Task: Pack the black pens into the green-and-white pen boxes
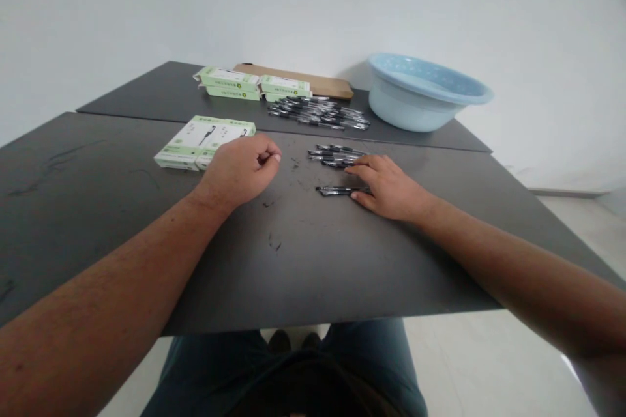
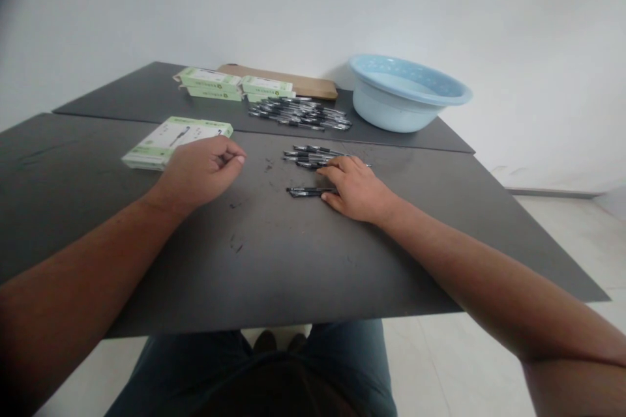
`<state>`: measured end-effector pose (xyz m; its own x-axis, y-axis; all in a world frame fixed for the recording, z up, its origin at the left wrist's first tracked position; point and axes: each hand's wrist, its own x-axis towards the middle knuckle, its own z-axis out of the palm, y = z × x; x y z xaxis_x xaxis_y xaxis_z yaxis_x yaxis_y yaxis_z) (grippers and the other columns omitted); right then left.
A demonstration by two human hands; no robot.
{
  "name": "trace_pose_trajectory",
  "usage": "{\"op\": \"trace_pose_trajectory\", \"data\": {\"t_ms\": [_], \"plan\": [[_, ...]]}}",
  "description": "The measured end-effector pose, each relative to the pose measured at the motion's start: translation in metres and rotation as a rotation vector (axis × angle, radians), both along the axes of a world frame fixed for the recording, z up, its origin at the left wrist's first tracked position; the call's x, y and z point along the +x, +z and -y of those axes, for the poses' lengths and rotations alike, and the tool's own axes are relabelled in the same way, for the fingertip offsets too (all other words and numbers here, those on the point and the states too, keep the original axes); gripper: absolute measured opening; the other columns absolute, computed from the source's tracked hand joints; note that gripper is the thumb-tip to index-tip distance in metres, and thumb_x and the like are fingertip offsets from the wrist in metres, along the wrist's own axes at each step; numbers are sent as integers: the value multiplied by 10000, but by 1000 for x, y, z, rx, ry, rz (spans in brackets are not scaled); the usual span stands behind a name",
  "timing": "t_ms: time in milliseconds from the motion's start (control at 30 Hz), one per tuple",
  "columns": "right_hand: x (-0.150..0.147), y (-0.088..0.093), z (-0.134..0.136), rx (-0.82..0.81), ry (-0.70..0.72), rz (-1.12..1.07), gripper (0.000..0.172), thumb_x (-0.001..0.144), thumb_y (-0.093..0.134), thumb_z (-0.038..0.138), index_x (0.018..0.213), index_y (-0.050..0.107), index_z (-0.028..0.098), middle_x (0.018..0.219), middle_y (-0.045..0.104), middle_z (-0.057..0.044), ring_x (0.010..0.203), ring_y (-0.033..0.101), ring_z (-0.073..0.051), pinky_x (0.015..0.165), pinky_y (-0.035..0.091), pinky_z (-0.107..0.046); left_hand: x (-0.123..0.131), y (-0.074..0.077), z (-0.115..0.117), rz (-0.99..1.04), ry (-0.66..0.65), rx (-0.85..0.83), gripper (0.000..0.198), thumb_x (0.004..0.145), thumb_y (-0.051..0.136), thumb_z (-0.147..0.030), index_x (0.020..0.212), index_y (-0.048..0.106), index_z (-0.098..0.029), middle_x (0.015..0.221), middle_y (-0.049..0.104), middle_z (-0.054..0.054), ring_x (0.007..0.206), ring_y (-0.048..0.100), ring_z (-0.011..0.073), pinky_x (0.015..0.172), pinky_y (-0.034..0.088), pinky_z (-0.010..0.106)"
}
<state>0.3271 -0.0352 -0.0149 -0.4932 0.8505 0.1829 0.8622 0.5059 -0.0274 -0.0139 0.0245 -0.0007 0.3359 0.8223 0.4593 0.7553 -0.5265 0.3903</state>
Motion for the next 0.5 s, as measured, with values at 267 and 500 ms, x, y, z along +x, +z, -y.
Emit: {"op": "trace_pose_trajectory", "data": {"t_ms": [267,500], "plan": [[-10,-9,12,-57,96,-47,425,1009,582,210,1421,685,223,1304,713,-160,1230,644,-351,1128,540,-532,0,0,-1,15,4,-2,160,900,605,-330,920,744,-252,858,785,55,813,709,258,793,533,376],[-10,-6,26,-32,106,-83,537,1026,638,340,1534,581,179,1397,661,-196,1311,622,-372,1177,522,-557,0,-1,-1,5,-14,9,155,904,610,-322,925,747,-253,871,781,54,843,718,259,812,542,374]]}}
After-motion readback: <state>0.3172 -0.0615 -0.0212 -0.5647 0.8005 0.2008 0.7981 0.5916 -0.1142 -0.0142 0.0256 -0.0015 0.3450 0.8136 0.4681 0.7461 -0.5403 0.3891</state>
